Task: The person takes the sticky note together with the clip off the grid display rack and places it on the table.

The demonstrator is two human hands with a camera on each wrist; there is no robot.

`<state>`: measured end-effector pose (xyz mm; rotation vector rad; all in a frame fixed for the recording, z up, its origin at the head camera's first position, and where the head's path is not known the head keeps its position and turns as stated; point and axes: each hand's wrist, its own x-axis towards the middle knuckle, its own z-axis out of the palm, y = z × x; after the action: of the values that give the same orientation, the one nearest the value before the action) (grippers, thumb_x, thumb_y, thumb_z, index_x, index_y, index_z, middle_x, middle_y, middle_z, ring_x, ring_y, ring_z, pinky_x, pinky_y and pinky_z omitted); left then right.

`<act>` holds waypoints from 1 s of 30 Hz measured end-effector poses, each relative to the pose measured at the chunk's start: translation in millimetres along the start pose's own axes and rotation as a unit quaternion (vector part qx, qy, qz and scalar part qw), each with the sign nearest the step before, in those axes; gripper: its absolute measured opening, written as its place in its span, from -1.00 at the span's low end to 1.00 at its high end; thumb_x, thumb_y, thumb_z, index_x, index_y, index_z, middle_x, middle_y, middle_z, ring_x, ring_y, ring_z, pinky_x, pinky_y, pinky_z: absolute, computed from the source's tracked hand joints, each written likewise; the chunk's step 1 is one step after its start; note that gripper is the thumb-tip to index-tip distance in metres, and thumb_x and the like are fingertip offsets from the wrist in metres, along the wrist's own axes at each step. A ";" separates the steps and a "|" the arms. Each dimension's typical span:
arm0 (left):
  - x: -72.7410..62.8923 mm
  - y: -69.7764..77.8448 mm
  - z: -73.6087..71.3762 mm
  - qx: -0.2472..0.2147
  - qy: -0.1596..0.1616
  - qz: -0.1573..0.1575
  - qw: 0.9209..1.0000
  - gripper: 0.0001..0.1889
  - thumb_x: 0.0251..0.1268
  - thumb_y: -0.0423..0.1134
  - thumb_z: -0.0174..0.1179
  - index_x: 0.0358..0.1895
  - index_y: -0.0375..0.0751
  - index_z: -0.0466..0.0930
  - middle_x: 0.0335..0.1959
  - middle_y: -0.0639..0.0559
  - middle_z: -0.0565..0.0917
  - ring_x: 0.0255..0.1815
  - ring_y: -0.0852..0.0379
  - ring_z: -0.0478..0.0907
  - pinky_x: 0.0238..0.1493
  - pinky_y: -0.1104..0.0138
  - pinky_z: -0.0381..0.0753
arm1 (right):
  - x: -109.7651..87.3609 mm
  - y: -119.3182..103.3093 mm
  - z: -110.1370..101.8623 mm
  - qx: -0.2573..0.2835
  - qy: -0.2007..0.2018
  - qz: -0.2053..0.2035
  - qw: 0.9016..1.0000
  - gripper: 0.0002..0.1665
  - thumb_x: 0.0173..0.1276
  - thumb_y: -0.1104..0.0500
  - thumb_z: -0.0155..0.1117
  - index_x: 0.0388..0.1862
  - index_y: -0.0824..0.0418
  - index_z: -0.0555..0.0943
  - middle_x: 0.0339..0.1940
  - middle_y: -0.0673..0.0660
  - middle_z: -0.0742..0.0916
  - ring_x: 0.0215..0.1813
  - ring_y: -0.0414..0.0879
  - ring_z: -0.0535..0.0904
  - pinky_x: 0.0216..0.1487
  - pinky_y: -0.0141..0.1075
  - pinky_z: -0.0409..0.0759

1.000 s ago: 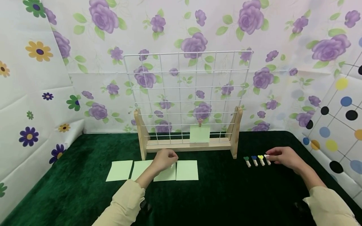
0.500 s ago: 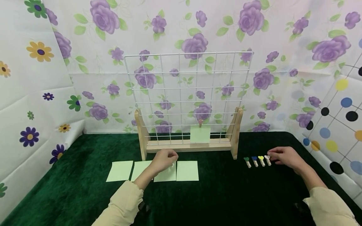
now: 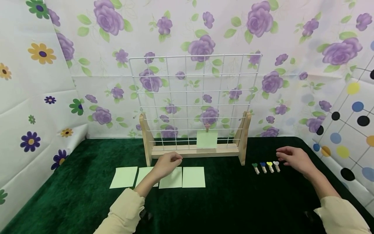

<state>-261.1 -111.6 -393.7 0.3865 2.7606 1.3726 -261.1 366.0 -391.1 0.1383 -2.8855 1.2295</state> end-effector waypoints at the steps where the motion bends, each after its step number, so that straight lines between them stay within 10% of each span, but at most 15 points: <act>1: 0.0 -0.6 -0.3 -0.001 0.002 -0.001 1.000 -0.81 0.40 -0.30 0.13 -0.05 -0.29 0.64 -0.16 -0.01 0.65 -0.07 0.02 0.56 -0.13 0.14 0.55 | -1.0 -2.8 0.6 -0.002 0.001 -0.005 1.000 -0.42 0.53 0.00 0.05 0.19 0.51 0.44 -0.01 0.42 0.64 -0.07 0.14 0.63 -0.20 -0.21 0.65; 30: -1.0 6.1 -0.8 -0.067 0.030 0.007 0.997 -0.56 0.40 -0.29 0.14 0.29 -0.34 0.42 0.18 -0.16 0.56 0.19 -0.12 0.48 0.15 -0.02 0.44 | -9.8 -82.9 36.0 -0.010 0.000 -0.090 0.996 -0.54 0.47 -0.01 0.14 0.11 0.34 0.56 -0.08 0.24 0.70 -0.10 0.11 0.65 -0.19 -0.13 0.64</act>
<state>-259.0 -108.9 -388.5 0.3657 2.6960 1.5888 -243.3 283.7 -356.8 0.3892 -2.8108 1.1680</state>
